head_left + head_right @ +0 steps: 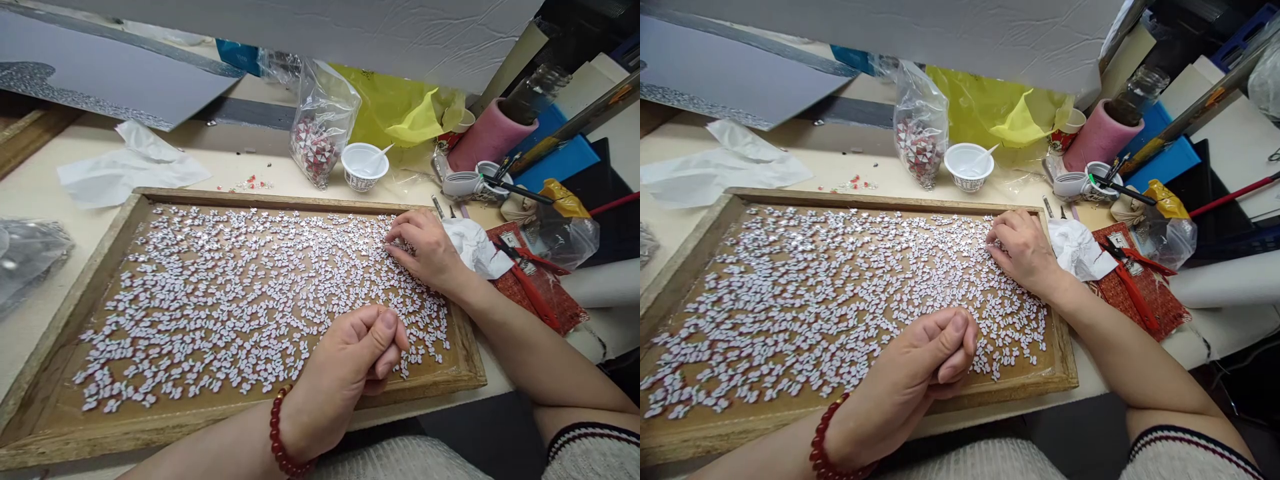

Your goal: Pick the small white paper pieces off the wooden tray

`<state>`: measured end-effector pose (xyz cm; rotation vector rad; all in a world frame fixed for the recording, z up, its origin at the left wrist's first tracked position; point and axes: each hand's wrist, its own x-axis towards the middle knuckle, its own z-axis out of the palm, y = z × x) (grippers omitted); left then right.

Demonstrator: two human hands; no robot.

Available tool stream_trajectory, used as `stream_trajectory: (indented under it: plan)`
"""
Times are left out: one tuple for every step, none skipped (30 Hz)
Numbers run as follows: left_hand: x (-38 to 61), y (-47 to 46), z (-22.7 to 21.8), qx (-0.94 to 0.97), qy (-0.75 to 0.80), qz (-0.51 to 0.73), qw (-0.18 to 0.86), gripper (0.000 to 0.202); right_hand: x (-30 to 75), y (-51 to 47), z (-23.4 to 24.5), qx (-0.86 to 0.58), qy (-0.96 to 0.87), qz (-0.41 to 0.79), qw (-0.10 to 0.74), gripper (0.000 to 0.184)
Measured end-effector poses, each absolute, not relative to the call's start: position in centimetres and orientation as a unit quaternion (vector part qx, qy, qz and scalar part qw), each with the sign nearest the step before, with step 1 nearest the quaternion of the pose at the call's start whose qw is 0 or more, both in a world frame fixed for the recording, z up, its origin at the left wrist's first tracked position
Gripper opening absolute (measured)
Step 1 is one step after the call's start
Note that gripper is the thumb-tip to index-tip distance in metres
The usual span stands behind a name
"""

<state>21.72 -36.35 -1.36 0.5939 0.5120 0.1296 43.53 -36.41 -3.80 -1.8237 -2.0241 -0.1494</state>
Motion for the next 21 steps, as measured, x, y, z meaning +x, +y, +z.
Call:
stream_trajectory:
  plan:
    - [21.7,-36.3,-1.4,0.295,0.248,0.066,0.92,0.032,43.5,-36.5,-3.6,-0.654,-0.723,-0.049,0.216,0.005]
    - [21.7,-36.3,-1.4,0.301,0.247,0.07,0.918,0.033,43.5,-36.7,-3.2,-0.652,-0.721,-0.041,0.231,0.005]
    - [21.7,-36.3,-1.4,0.307,0.245,0.073,0.917,0.033,43.4,-36.9,-2.7,-0.647,-0.719,-0.026,0.251,0.004]
    - [21.6,-36.3,-1.5,0.311,0.243,0.074,0.916,0.034,43.2,-37.2,-2.2,-0.639,-0.72,0.0,0.272,0.004]
    - [21.6,-36.3,-1.5,0.316,0.241,0.075,0.915,0.035,42.9,-37.5,-1.7,-0.626,-0.722,0.041,0.292,0.003]
    - [21.6,-36.3,-1.6,0.32,0.239,0.076,0.914,0.037,42.6,-37.8,-1.1,-0.608,-0.725,0.092,0.31,0.004]
    - [21.6,-36.3,-1.7,0.327,0.238,0.077,0.911,0.038,42.3,-38.2,-0.6,-0.584,-0.729,0.15,0.323,0.005]
    - [21.6,-36.2,-1.8,0.336,0.237,0.078,0.908,0.039,41.9,-38.5,-0.1,-0.557,-0.733,0.205,0.333,0.007]
    - [21.6,-36.2,-1.9,0.348,0.236,0.078,0.904,0.041,41.6,-38.8,0.3,-0.527,-0.737,0.251,0.341,0.008]
    - [21.6,-36.2,-2.0,0.361,0.232,0.078,0.9,0.041,41.3,-39.1,0.5,-0.498,-0.742,0.285,0.346,0.009]
    - [21.6,-36.2,-2.1,0.373,0.229,0.078,0.896,0.042,41.1,-39.3,0.7,-0.472,-0.748,0.308,0.351,0.01]
    - [21.6,-36.3,-2.1,0.382,0.227,0.077,0.893,0.042,40.9,-39.4,0.8,-0.451,-0.752,0.324,0.354,0.01]
    - [21.7,-36.3,-2.2,0.388,0.225,0.077,0.89,0.043,40.8,-39.5,0.9,-0.436,-0.755,0.335,0.357,0.01]
    - [21.7,-36.3,-2.3,0.391,0.225,0.077,0.889,0.043,40.8,-39.6,0.9,-0.426,-0.756,0.342,0.359,0.01]
    - [21.7,-36.3,-2.3,0.392,0.225,0.077,0.889,0.043,40.7,-39.6,0.9,-0.421,-0.757,0.347,0.36,0.01]
    - [21.8,-36.2,-2.3,0.392,0.227,0.078,0.888,0.043,40.7,-39.6,0.8,-0.419,-0.756,0.349,0.361,0.01]
    - [21.8,-36.2,-2.4,0.393,0.228,0.077,0.888,0.042,40.7,-39.6,0.8,-0.419,-0.756,0.349,0.362,0.01]
    - [21.8,-36.2,-2.4,0.393,0.228,0.077,0.887,0.042,40.7,-39.6,0.8,-0.42,-0.756,0.348,0.363,0.01]
    - [21.9,-36.2,-2.5,0.394,0.229,0.075,0.887,0.042,40.6,-39.7,0.8,-0.419,-0.756,0.346,0.364,0.009]
    - [21.9,-36.2,-2.5,0.394,0.23,0.074,0.887,0.042,40.6,-39.7,0.8,-0.418,-0.756,0.345,0.366,0.008]
    - [21.9,-36.2,-2.5,0.393,0.232,0.072,0.887,0.042,40.5,-39.7,0.7,-0.417,-0.756,0.345,0.368,0.007]
